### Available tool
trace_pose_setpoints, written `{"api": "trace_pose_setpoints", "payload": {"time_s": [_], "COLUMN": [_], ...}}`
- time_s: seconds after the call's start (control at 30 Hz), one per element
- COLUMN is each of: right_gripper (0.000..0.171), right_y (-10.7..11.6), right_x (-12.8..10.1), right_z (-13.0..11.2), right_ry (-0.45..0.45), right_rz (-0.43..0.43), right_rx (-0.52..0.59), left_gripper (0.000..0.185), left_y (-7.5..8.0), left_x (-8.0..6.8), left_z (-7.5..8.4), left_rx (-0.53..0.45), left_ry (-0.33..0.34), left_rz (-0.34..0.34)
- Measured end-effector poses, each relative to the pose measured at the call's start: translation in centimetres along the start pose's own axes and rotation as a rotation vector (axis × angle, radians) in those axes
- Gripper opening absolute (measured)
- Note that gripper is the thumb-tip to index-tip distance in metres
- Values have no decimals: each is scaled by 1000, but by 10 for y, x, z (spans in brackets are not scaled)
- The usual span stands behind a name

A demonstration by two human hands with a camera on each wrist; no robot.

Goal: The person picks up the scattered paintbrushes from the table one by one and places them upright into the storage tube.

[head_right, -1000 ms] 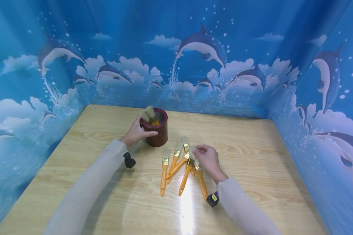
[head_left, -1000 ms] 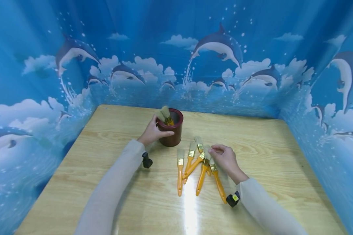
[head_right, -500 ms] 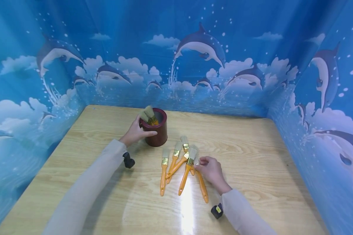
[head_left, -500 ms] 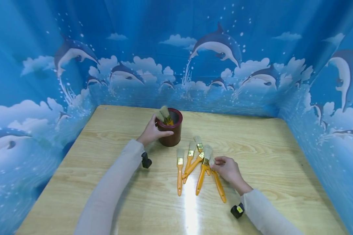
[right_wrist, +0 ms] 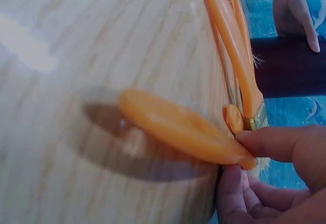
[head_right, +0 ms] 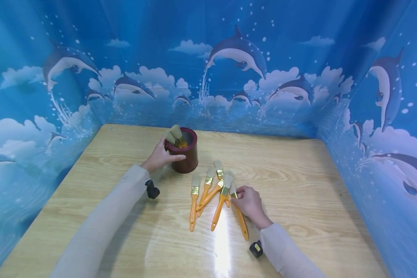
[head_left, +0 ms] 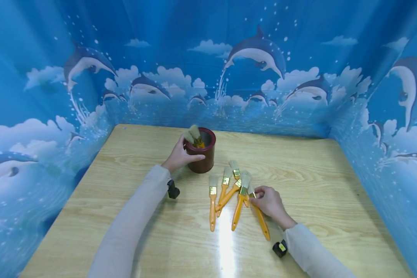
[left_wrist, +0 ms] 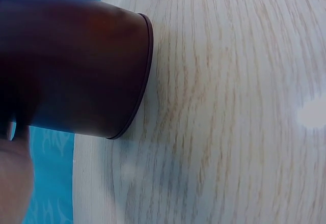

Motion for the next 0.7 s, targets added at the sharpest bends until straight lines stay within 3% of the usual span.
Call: {"api": "trace_pose_setpoints", "payload": {"time_s": [0.3,0.53,0.7], "right_gripper": [28,30,27], "right_y": [8,23,37], "right_x": [0,2,6], "right_z": [6,17,19], "right_ry": [-25,-69,-80], "right_rz": [-18,1,14], "right_rx": [32,28,85], "left_gripper": [109,111,113], "left_y": [1,1,1], "left_x": [2,2,3], "left_z": [-3,-5,-6], "left_rx": [7,2,6], "left_ry": [11,30,43], "left_rz": [10,9,10]}}
Point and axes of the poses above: each hand's wrist, its own x-axis towards the middle knuckle, its own y-axis out of the back of the hand, z = x × y, the point moved 6 cm from there along x, towards the middle knuckle, and after that the axes turned 5 degrees about -x, right-handed, at the moved point
